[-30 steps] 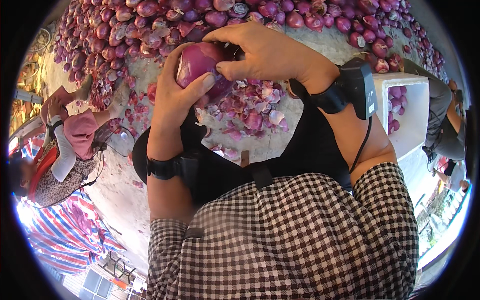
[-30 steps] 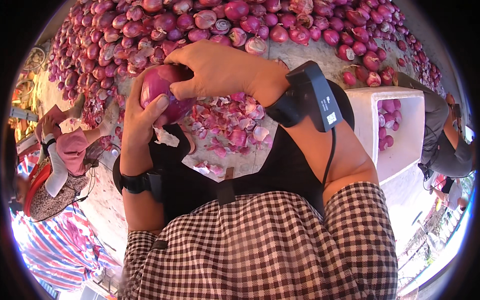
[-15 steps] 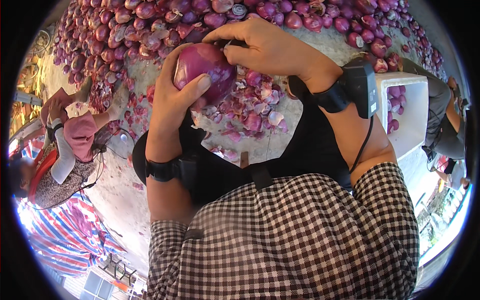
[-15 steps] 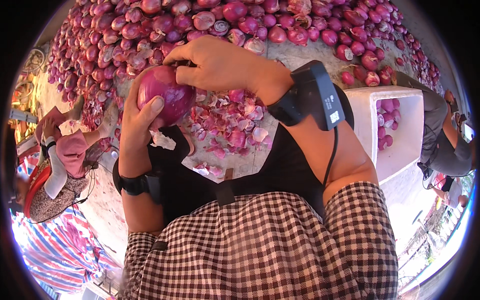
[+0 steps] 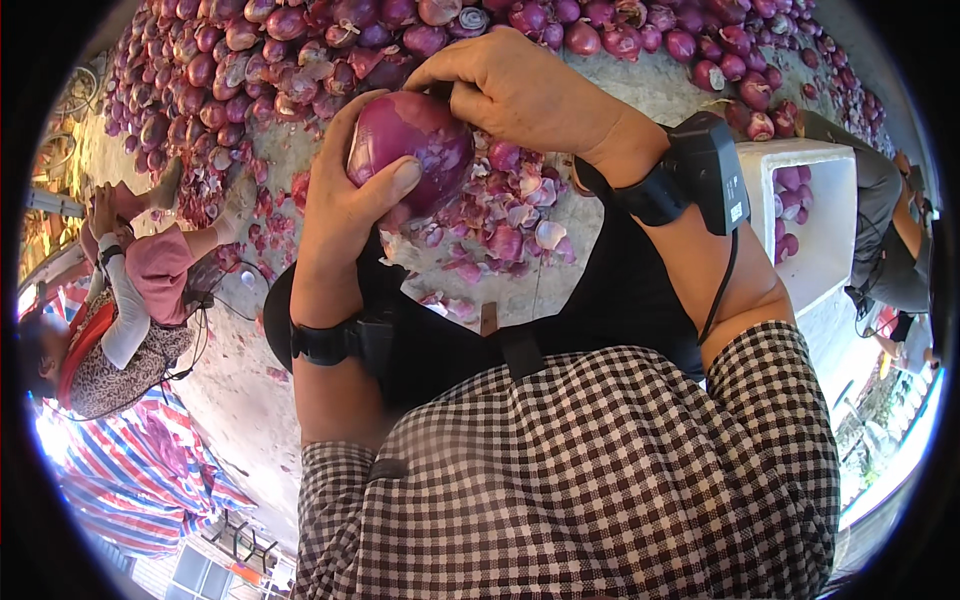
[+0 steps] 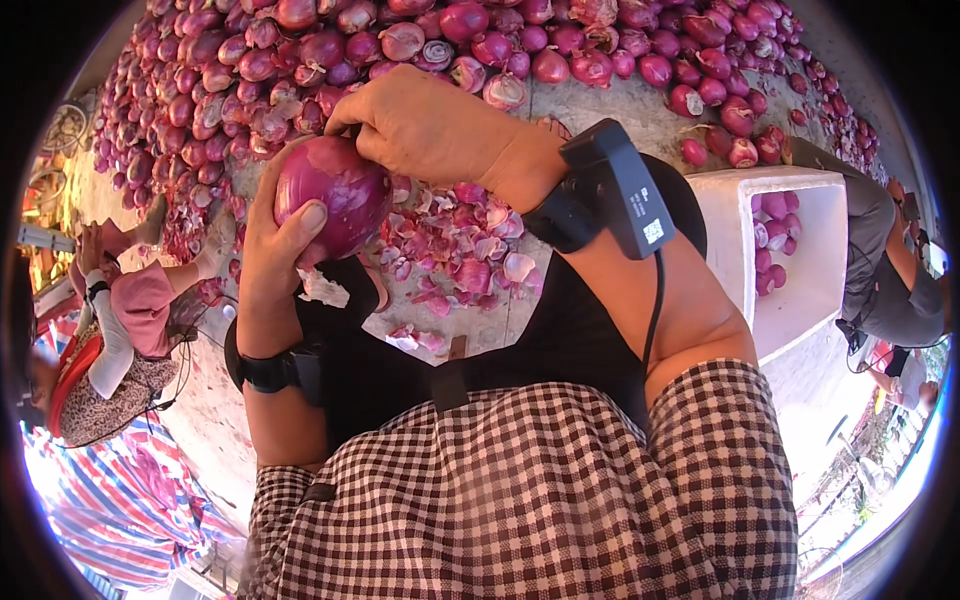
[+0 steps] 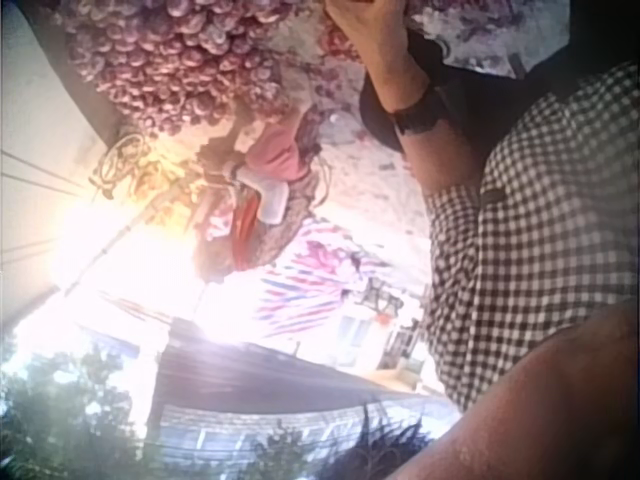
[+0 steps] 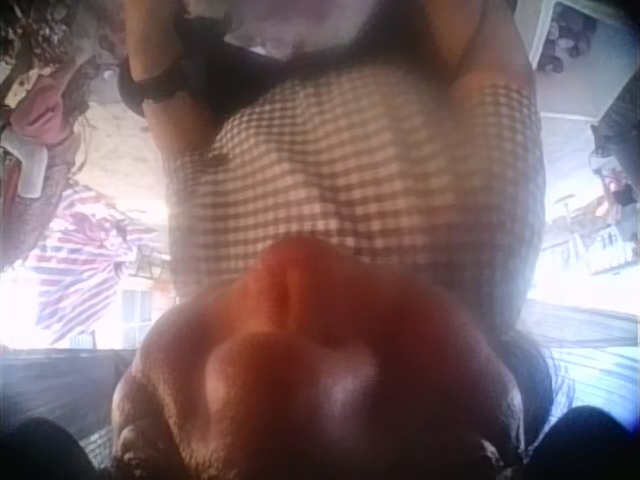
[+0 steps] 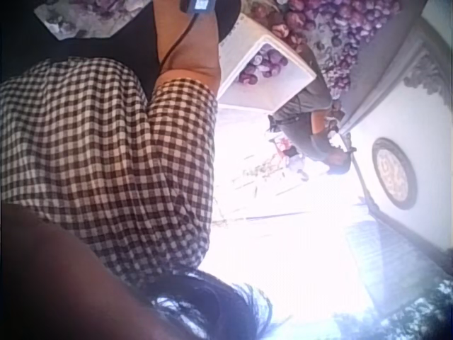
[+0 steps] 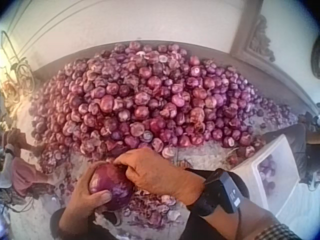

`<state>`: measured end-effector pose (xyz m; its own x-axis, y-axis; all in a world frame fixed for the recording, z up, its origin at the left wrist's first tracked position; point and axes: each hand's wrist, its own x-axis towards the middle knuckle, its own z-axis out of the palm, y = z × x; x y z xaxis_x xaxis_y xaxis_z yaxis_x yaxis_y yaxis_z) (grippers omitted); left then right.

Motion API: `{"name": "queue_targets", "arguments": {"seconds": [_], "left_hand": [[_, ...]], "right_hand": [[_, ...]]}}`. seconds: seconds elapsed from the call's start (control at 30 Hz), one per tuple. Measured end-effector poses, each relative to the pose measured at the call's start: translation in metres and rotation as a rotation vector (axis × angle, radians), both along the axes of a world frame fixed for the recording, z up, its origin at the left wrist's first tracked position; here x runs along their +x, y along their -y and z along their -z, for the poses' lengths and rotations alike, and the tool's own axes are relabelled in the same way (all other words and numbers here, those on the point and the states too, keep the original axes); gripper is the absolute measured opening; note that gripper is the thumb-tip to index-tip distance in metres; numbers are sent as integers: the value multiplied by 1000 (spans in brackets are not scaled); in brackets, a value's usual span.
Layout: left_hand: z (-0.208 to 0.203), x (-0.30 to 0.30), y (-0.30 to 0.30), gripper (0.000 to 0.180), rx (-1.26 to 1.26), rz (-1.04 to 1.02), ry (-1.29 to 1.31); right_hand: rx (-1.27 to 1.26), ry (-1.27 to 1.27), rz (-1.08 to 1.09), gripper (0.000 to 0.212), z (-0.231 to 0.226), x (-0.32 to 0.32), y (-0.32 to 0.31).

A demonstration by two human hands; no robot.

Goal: The recorder is peeling large red onions by hand while sitting on the floor amidst a large pile of onions.

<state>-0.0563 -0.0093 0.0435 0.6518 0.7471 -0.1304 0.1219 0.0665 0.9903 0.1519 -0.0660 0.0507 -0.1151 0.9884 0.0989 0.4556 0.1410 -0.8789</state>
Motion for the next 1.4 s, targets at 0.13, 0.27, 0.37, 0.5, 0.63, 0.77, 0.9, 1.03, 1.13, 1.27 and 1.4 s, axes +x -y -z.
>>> {"name": "queue_targets", "arguments": {"seconds": [0.13,0.27,0.37,0.5,0.63,0.77,0.9,1.03,1.13,1.27,1.4], "left_hand": [[-10,4,4,73,-70,-14,-10],[-10,3,3,73,-1,-69,1],[-5,2,0,76,134,-87,-20],[-13,4,3,79,211,-67,-93],[-10,4,2,79,336,-31,-166],[-5,3,3,76,411,-22,-224],[-10,5,5,76,370,-14,-270],[-13,7,6,75,312,-3,-268],[-6,4,3,75,424,17,-234],[-13,6,5,75,135,-36,-127],[-14,6,5,76,126,-56,-119]], "right_hand": [[84,-4,68,30,2,1,2],[22,-208,97,28,7,2,-1],[-61,-235,34,37,2,3,0],[-30,-136,-29,53,3,-1,4],[-82,-82,-101,59,-1,0,5],[-86,-79,-121,51,0,-2,4],[-65,-28,-98,32,2,-8,6],[200,198,9,18,16,-10,3],[214,206,-8,19,20,-10,1],[133,82,17,24,11,-6,3],[171,3,17,27,7,-9,5]]}}
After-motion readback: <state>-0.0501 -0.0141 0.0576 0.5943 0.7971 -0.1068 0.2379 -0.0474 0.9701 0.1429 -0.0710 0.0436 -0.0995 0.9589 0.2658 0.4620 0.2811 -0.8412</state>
